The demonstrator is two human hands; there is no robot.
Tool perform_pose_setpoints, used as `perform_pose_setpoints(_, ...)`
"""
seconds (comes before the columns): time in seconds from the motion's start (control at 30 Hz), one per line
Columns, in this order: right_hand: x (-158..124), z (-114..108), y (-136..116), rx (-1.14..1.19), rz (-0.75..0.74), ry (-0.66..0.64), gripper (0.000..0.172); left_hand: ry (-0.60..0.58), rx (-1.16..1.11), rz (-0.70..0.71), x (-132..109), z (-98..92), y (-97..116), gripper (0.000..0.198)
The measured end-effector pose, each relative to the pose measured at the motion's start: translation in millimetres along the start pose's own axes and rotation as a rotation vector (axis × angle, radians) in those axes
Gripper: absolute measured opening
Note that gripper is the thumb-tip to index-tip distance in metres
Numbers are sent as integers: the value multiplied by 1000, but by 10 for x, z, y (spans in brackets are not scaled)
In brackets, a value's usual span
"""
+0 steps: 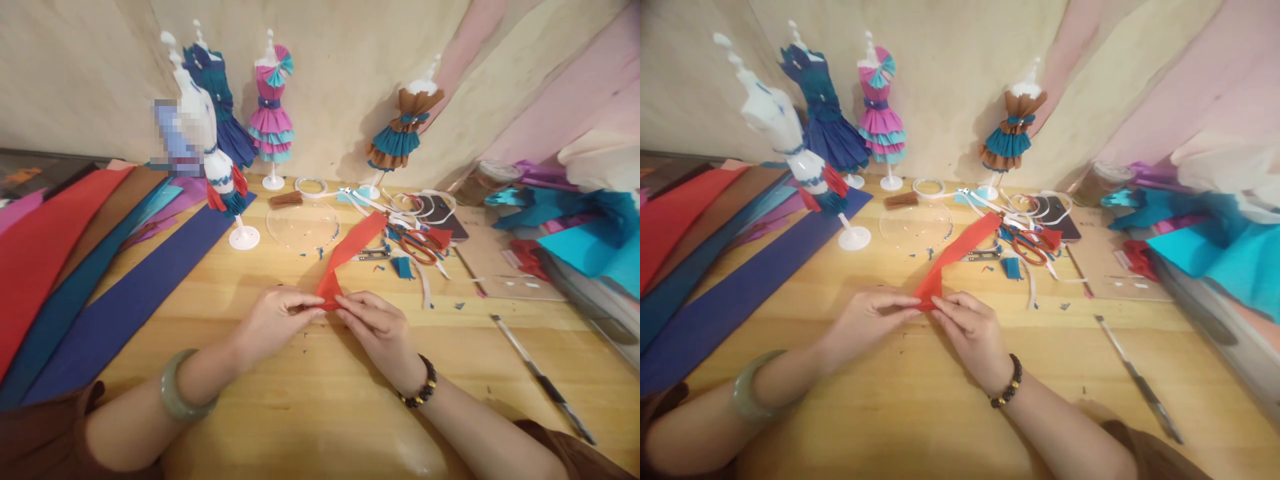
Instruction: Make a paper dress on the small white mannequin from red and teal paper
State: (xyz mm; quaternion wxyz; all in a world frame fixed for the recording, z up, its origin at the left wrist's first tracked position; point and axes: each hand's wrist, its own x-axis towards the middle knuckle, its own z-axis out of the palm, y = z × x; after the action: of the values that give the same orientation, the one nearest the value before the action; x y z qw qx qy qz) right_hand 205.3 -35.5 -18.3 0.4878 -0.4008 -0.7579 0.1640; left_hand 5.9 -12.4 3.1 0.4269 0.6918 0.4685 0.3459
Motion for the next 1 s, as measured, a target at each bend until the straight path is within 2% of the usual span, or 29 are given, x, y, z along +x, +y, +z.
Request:
perform_pose_setpoints(0.43, 25, -23, -26, -66, 67, -61, 15, 2, 105, 7, -5, -18, 13, 10)
perform_pose_setpoints(0.57, 16, -18, -18, -41, 70, -53, 16, -6, 62, -8, -6, -13, 9, 13)
perform_pose_setpoints(0.67, 12, -21, -21, -34, 140, -34, 17, -32, -5, -17, -10, -12, 19, 20)
perform_pose_setpoints(0.8, 23, -34, -38, -3, 164, -34, 8, -24, 31, 69, -15, -18, 17, 14)
perform_pose_setpoints(0.9, 31, -39, -40, 0, 138, -32, 9, -15, 79, 147, -17, -22, 10, 11)
perform_pose_setpoints(1.0, 32, -37, -33, -13, 137, -29, 9, -12, 85, 135, -15, -23, 16, 10)
